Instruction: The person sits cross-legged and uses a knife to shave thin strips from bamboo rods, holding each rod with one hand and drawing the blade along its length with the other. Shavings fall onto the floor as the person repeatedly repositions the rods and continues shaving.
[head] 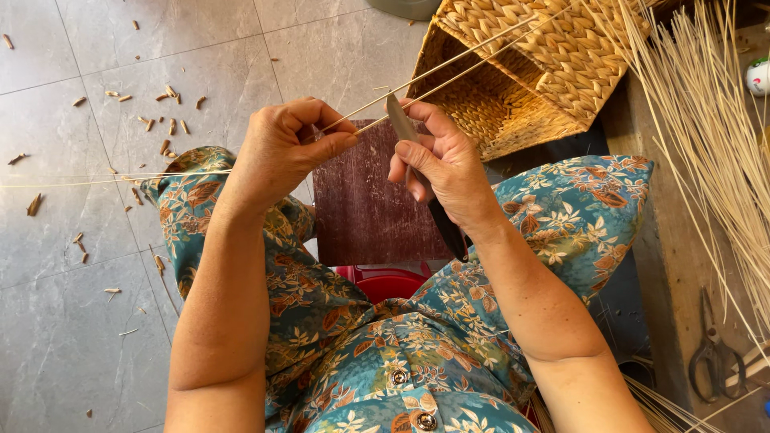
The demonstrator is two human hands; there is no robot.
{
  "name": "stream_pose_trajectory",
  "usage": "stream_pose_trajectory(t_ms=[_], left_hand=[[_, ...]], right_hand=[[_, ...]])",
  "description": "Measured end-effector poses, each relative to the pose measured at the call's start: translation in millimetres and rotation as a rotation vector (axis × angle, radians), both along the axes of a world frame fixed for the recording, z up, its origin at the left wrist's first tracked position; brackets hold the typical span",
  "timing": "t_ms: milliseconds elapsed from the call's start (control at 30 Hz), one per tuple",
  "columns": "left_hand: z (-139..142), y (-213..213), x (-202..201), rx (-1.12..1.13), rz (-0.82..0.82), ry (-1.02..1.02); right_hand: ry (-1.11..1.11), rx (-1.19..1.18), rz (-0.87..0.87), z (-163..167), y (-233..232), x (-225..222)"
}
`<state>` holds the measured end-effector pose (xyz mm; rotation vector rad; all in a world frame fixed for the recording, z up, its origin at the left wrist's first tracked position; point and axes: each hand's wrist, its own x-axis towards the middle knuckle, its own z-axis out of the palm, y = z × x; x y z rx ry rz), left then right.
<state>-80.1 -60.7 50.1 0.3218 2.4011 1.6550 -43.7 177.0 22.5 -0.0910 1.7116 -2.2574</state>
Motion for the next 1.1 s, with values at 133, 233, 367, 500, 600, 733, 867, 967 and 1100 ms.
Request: stream_pose_trajectory(t_ms=[133, 233, 367, 500, 600, 733, 867, 967, 1100], left_hand=[[-1.0, -0.9, 1.0, -0.019, 0.002, 0.031], [-2.4, -5.0, 1.0, 0.003, -0.012, 0.039], [-2.0, -14.7, -0.2, -0.039, -0.001, 0.063], [2.1, -27.3, 1.9, -0.054, 0.018, 0.069], [4.8, -32.7, 2.3, -0.074, 0.034, 0.063], [8.4, -40.0, 3.6, -0.159, 0.081, 0.080], [8.5, -35.0, 1.1, -0.155, 0.125, 0.110], [8.2, -22.2, -0.2, -0.199, 0.085, 0.115], [7.4, -2.2, 3.7, -0.223, 0.003, 0.128]], right_hand=[[0.052, 0.029, -0.074, -6.0, 3.6, -3.2], [0.085, 0.036, -0.157, -6.5, 16.3, -7.5], [0.117, 0.020, -0.266, -3.5, 44.0, -12.9], [0.112, -0.080, -0.416, 1.8, 91.1, -8.7], [0.163, -0.114, -0.535, 0.5, 132.2, -11.9], [0.207, -0.150, -0.794, 1.2, 185.7, -7.9], [0.398, -0.040, -1.080, 6.8, 204.7, 1.7], [0.572, 0.221, -0.897, 2.1, 170.2, 5.1], [0.671, 0.588, -0.507, -9.7, 97.7, 5.1]])
